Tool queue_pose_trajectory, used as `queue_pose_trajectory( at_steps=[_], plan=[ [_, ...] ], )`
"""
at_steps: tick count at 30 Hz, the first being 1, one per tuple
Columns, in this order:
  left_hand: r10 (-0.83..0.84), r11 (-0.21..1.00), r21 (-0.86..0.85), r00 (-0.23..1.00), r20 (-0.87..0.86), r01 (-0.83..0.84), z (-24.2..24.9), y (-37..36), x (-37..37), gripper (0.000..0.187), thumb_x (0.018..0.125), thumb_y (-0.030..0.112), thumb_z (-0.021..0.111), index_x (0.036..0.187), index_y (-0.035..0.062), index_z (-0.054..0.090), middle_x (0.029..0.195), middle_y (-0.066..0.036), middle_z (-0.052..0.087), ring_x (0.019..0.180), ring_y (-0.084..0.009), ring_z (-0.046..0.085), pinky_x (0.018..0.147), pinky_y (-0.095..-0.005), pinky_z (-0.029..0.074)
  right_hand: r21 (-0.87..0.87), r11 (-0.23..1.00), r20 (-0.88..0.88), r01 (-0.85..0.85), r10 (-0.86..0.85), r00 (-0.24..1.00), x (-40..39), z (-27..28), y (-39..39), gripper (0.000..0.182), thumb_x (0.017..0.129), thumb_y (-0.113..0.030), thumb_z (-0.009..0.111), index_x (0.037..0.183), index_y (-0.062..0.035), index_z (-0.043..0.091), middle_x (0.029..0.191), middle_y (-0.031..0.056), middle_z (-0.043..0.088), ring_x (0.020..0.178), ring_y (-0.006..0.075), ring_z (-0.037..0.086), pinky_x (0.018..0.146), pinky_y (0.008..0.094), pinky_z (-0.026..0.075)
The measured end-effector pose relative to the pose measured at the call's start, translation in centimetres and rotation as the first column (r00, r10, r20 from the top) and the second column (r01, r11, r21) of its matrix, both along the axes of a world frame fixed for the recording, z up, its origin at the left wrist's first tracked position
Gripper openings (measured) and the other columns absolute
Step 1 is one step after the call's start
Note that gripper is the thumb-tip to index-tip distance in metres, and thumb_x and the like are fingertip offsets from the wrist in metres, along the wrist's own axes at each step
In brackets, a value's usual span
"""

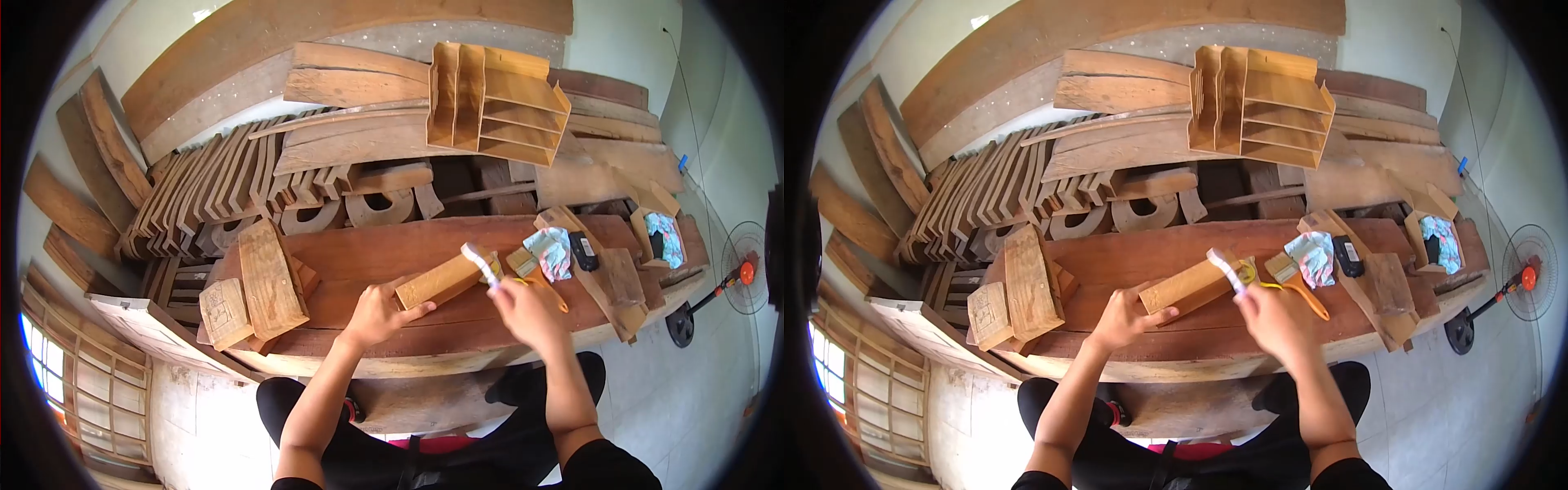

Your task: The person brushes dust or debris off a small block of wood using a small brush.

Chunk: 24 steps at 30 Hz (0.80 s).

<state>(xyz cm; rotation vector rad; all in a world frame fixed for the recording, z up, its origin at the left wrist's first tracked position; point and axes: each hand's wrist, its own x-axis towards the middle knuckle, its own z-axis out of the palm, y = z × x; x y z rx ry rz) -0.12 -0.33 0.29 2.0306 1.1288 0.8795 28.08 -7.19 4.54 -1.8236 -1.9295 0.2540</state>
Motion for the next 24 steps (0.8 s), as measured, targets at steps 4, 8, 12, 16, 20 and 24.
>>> queue_pose_trajectory(
  at_steps=[4,8,12,16,20,24],
  plan=[
    [-0.006,0.999,-0.051,1.0,0.0,0.006,0.1,-0.1,0.0,0.069,0.088,0.048,0.084,0.137,0.0021,0.069,0.11,-0.024,0.078,0.106,-0.0383,0.076,0.094,-0.0423,0.058,-0.205,0.976,-0.065,-0.076,0.064,0.996,-0.6,1.3,-0.3,0.031,0.106,-0.041,0.062,0.106,-0.0124,0.074,0.076,0.0169,0.072,0.071,0.0377,0.072,0.063,0.0493,0.052],
    [0.029,0.999,-0.034,0.999,-0.022,-0.03,0.2,-0.3,0.0,0.067,0.088,0.047,0.085,0.136,0.0035,0.07,0.11,-0.024,0.078,0.104,-0.0377,0.076,0.093,-0.0423,0.058,-0.099,0.995,-0.086,0.025,-0.034,0.996,-0.2,-0.2,0.2,0.033,0.105,-0.041,0.064,0.104,-0.0095,0.073,0.08,0.0191,0.072,0.074,0.0395,0.071,0.065,0.0495,0.051],
    [-0.011,0.998,-0.063,1.0,0.021,0.012,0.3,0.1,0.5,0.064,0.088,0.047,0.085,0.133,0.0039,0.071,0.106,-0.023,0.079,0.103,-0.0363,0.077,0.092,-0.042,0.059,-0.204,0.971,-0.061,-0.124,0.113,0.992,-0.4,1.0,-1.0,0.032,0.106,-0.041,0.063,0.105,-0.0108,0.073,0.079,0.0174,0.072,0.074,0.0394,0.071,0.065,0.049,0.052],
    [0.034,0.999,-0.007,0.999,0.001,-0.034,-0.2,0.0,0.1,0.063,0.088,0.047,0.085,0.131,0.0024,0.072,0.101,-0.023,0.079,0.098,-0.0346,0.078,0.089,-0.0413,0.059,-0.064,0.995,-0.011,0.075,-0.076,0.997,1.1,0.1,-0.2,0.031,0.107,-0.04,0.06,0.103,-0.0117,0.073,0.076,0.0164,0.073,0.073,0.0392,0.074,0.068,0.0519,0.057],
    [0.074,0.989,-0.13,0.997,-0.008,-0.074,1.1,-0.6,0.2,0.067,0.087,0.048,0.085,0.129,-0.0016,0.071,0.1,-0.025,0.079,0.098,-0.0343,0.079,0.089,-0.0416,0.059,-0.132,0.98,-0.067,-0.15,0.143,0.988,-0.6,0.0,-1.4,0.031,0.107,-0.039,0.062,0.102,-0.0111,0.072,0.074,0.0178,0.072,0.07,0.0406,0.072,0.066,0.0535,0.055],
    [0.066,0.985,-0.162,0.998,-0.011,-0.067,1.5,-0.7,0.2,0.07,0.087,0.049,0.085,0.129,-0.0051,0.07,0.101,-0.026,0.078,0.099,-0.0334,0.079,0.09,-0.042,0.059,-0.031,0.999,-0.027,0.016,-0.016,0.999,0.7,-0.3,-0.1,0.029,0.105,-0.037,0.065,0.102,-0.01,0.072,0.076,0.0187,0.072,0.071,0.0412,0.071,0.065,0.0518,0.053]
  ],
)
